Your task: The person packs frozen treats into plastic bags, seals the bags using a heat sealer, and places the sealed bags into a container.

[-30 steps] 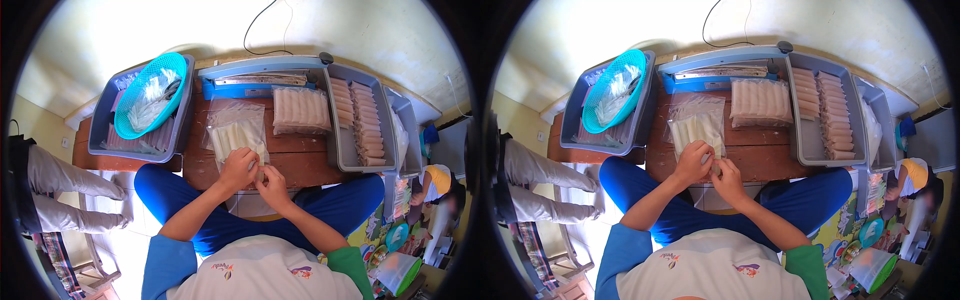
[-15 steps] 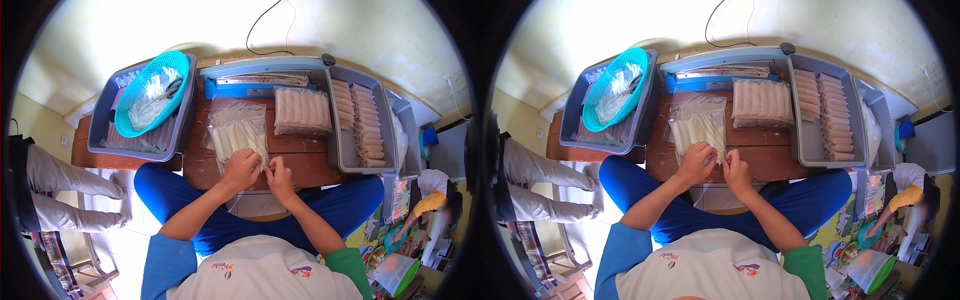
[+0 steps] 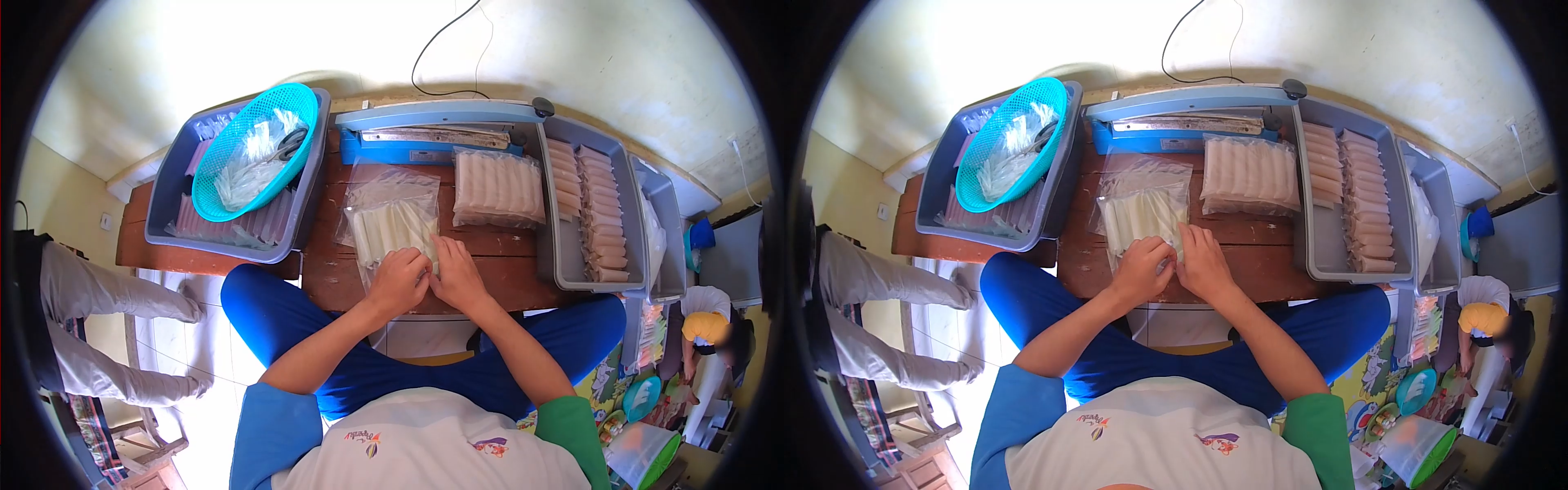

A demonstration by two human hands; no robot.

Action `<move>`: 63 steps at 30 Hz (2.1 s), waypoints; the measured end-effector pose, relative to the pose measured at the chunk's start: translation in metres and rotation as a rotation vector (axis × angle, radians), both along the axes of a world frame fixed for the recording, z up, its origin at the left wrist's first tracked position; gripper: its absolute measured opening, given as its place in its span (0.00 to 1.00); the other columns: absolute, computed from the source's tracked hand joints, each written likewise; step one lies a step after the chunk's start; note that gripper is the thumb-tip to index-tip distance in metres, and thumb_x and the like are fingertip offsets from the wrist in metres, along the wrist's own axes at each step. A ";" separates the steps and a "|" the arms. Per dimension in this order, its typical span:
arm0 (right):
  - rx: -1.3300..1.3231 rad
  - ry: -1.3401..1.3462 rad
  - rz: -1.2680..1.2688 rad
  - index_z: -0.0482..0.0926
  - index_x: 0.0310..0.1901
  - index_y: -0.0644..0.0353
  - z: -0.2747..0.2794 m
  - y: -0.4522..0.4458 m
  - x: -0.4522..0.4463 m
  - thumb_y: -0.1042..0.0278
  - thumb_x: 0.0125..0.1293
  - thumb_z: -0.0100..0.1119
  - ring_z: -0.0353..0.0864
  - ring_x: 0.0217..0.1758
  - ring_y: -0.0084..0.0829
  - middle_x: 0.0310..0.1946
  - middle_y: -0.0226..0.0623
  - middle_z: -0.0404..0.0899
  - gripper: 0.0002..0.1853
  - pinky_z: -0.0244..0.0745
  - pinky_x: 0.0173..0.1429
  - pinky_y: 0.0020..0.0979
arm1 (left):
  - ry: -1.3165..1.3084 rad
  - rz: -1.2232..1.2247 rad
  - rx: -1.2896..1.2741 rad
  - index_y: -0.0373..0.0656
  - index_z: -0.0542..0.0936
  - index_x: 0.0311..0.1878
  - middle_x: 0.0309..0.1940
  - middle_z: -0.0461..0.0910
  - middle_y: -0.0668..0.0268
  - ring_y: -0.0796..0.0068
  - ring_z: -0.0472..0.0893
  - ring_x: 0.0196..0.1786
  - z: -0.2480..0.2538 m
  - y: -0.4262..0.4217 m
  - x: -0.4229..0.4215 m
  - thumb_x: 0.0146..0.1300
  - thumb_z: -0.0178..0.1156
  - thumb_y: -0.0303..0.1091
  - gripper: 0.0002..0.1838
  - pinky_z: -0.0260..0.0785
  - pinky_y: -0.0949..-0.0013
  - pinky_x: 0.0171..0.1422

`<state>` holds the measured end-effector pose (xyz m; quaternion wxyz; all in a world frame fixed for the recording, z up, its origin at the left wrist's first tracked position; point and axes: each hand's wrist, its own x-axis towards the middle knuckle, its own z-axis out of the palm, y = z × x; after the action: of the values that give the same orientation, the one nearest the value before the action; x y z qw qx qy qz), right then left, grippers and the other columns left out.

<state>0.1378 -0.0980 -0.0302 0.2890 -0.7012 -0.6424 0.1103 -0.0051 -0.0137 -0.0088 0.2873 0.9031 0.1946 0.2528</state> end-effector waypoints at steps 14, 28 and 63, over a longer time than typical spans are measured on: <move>-0.076 0.022 -0.061 0.64 0.61 0.73 -0.023 0.024 0.009 0.75 0.49 0.64 0.70 0.52 0.50 0.46 0.52 0.70 0.35 0.68 0.56 0.43 | 0.009 0.004 -0.034 0.43 0.76 0.31 0.30 0.75 0.63 0.59 0.76 0.37 -0.004 -0.001 0.002 0.49 0.62 0.25 0.06 0.65 0.60 0.43; -0.124 -0.013 -0.127 0.65 0.64 0.65 -0.015 0.016 0.010 0.70 0.51 0.66 0.72 0.52 0.49 0.45 0.49 0.70 0.37 0.69 0.54 0.43 | 0.029 -0.016 -0.046 0.42 0.78 0.35 0.31 0.75 0.62 0.60 0.76 0.38 -0.001 0.001 0.001 0.52 0.64 0.29 0.08 0.66 0.60 0.44; 0.111 -0.263 -0.236 0.78 0.28 0.65 0.054 -0.006 0.150 0.79 0.54 0.52 0.78 0.44 0.43 0.31 0.42 0.77 0.05 0.69 0.61 0.37 | -0.243 0.302 -1.053 0.35 0.70 0.47 0.37 0.78 0.61 0.74 0.79 0.38 0.002 0.061 0.153 0.53 0.67 0.23 0.20 0.73 0.72 0.41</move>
<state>0.2882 -0.1040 0.0235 0.2515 -0.7632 -0.5929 -0.0526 0.1477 0.0471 -0.0067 0.6803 0.5643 0.3873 0.2622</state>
